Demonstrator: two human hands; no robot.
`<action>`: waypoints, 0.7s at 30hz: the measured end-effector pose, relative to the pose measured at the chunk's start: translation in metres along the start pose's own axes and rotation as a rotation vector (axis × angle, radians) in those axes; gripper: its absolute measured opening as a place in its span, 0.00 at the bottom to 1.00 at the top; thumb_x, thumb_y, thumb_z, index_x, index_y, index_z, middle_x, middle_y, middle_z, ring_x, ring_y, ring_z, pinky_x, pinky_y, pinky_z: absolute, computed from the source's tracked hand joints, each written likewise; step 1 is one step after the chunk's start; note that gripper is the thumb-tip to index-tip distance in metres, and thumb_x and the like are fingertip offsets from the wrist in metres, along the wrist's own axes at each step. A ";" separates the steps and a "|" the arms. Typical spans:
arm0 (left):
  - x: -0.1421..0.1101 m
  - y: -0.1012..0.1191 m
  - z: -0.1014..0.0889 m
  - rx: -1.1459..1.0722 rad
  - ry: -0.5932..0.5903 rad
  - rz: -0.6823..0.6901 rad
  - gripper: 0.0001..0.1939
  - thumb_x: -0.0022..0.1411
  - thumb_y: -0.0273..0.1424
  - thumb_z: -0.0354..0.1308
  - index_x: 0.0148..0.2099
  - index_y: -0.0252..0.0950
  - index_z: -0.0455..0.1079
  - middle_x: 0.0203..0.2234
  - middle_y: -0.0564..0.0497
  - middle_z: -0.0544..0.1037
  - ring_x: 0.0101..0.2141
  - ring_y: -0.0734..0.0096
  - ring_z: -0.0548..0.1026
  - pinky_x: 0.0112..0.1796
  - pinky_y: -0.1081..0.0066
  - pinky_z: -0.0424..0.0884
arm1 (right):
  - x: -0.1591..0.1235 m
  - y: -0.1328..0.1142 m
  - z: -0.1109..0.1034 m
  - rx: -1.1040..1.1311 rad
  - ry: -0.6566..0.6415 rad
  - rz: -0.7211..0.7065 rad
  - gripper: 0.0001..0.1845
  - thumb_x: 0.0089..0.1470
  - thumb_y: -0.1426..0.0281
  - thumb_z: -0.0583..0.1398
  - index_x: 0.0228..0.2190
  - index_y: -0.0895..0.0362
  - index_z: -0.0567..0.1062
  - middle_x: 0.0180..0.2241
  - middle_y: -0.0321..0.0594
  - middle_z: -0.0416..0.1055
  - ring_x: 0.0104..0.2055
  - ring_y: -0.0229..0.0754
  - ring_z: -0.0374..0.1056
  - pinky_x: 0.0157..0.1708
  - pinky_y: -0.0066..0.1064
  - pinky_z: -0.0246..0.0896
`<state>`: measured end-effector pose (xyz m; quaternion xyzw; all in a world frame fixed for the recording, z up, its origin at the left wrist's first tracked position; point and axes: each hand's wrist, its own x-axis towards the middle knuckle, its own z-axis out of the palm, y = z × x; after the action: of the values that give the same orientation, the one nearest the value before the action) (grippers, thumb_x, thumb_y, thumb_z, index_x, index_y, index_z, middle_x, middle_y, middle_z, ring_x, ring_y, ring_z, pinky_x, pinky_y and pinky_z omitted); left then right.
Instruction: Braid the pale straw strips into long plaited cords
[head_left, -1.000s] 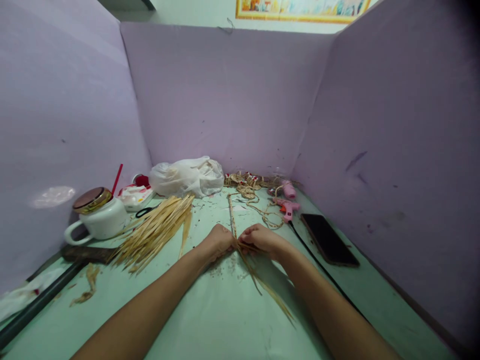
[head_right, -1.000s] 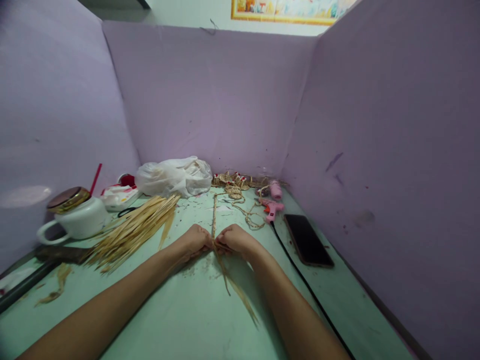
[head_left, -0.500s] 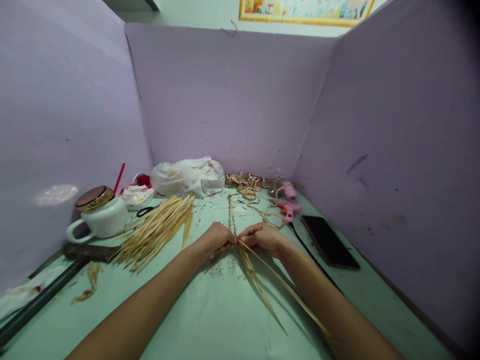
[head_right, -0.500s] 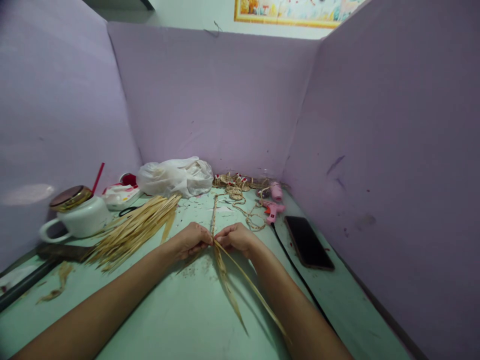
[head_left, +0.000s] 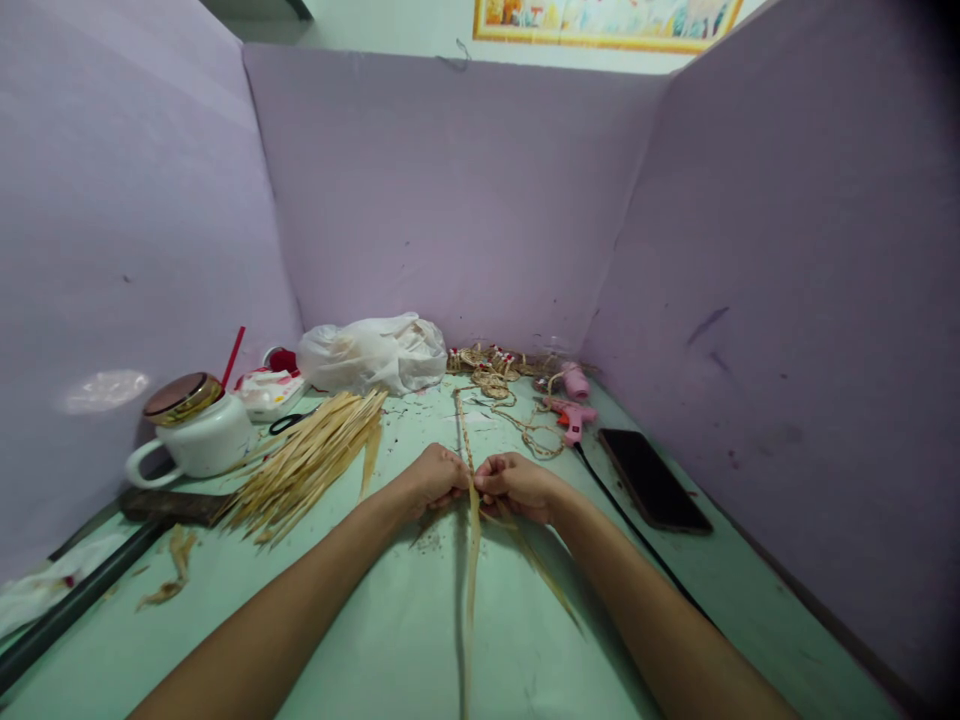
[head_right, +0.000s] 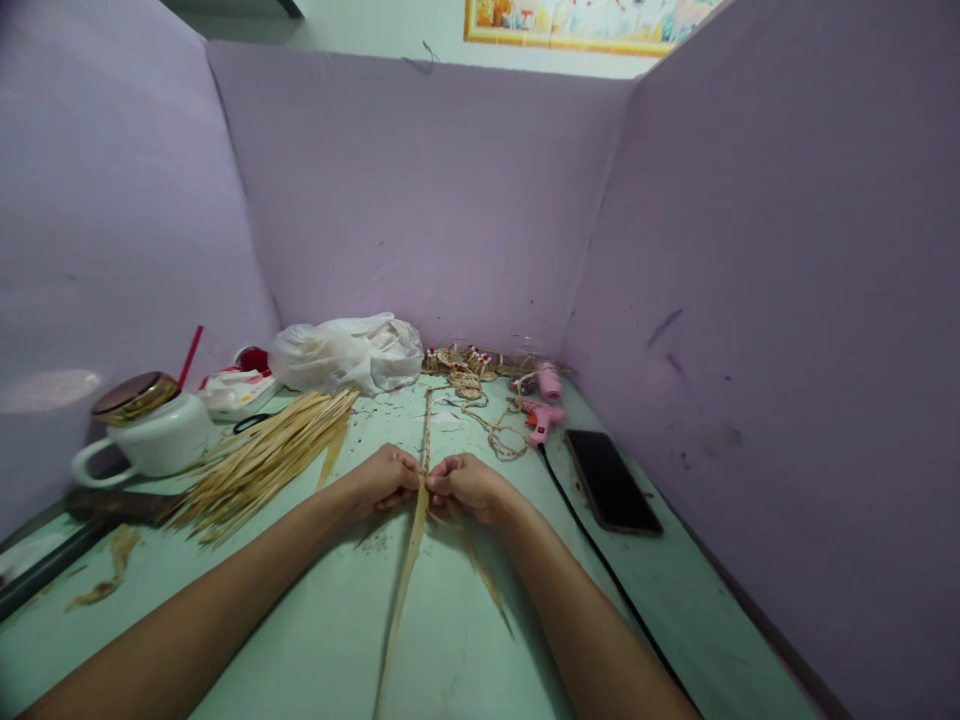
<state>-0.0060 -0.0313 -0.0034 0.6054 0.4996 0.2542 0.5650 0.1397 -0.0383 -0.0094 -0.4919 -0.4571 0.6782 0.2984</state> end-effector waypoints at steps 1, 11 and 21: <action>0.000 0.000 -0.002 0.005 -0.028 0.013 0.02 0.37 0.25 0.50 0.17 0.32 0.60 0.08 0.58 0.58 0.08 0.85 0.50 0.12 0.78 0.42 | 0.001 0.001 0.000 -0.002 0.003 -0.013 0.06 0.40 0.79 0.58 0.18 0.61 0.65 0.10 0.30 0.61 0.13 0.29 0.57 0.19 0.23 0.58; 0.003 -0.005 -0.006 -0.036 -0.033 0.032 0.05 0.38 0.28 0.55 0.17 0.31 0.62 0.07 0.59 0.57 0.09 0.86 0.50 0.12 0.78 0.43 | 0.002 0.001 0.001 -0.156 0.133 -0.083 0.06 0.36 0.78 0.60 0.16 0.61 0.66 0.08 0.28 0.58 0.10 0.25 0.47 0.11 0.19 0.36; 0.005 -0.005 -0.010 -0.043 -0.042 0.009 0.07 0.36 0.29 0.57 0.21 0.31 0.65 0.07 0.58 0.59 0.08 0.83 0.54 0.12 0.79 0.43 | 0.003 0.000 -0.001 0.160 0.024 0.063 0.08 0.41 0.84 0.54 0.18 0.62 0.65 0.12 0.33 0.63 0.13 0.27 0.58 0.16 0.17 0.53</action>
<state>-0.0141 -0.0229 -0.0073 0.6007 0.4793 0.2546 0.5870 0.1398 -0.0352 -0.0108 -0.4887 -0.3823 0.7157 0.3206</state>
